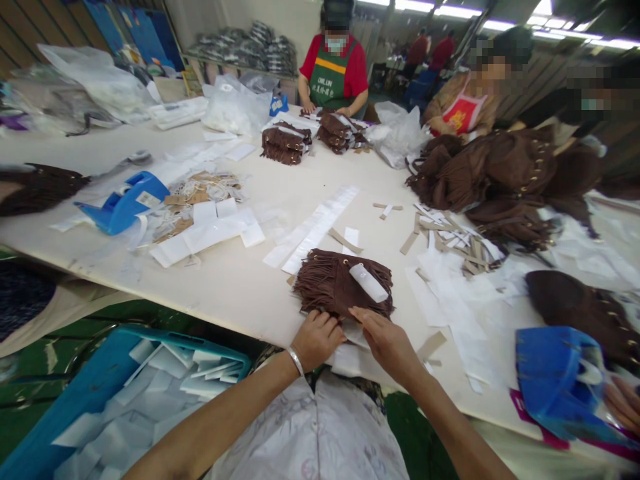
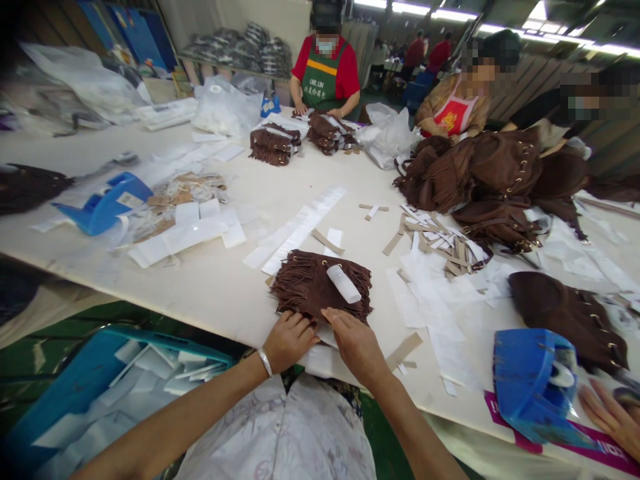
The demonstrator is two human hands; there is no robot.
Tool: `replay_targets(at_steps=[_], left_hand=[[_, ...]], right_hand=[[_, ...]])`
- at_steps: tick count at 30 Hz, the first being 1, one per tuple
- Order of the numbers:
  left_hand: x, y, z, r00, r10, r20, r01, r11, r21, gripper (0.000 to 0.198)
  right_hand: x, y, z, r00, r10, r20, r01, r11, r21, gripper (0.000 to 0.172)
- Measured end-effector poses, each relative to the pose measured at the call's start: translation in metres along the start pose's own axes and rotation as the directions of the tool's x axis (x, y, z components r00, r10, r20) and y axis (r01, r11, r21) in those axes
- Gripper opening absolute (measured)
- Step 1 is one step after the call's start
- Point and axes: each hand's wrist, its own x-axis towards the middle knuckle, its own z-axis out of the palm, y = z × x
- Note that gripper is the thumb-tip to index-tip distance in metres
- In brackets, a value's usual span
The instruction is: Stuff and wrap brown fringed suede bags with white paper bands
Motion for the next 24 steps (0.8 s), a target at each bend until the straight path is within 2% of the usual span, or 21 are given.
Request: replay_targets(at_steps=[11, 17, 24], left_hand=[[0.001, 0.005, -0.001, 0.999, -0.045, -0.026, 0.045, 0.999, -0.016, 0.022], [0.006, 0.006, 0.000, 0.993, -0.116, -0.022, 0.115, 0.993, -0.031, 0.022], [0.001, 0.011, 0.004, 0.987, -0.152, -0.058, 0.150, 0.988, -0.035, 0.022]], right_hand=[[-0.003, 0.006, 0.005, 1.000, -0.027, 0.005, 0.027, 1.000, -0.014, 0.046], [-0.010, 0.011, 0.018, 0.997, -0.073, 0.015, 0.073, 0.995, -0.071, 0.050], [-0.025, 0.017, 0.034, 0.988, -0.148, 0.033, 0.152, 0.976, -0.158, 0.057]])
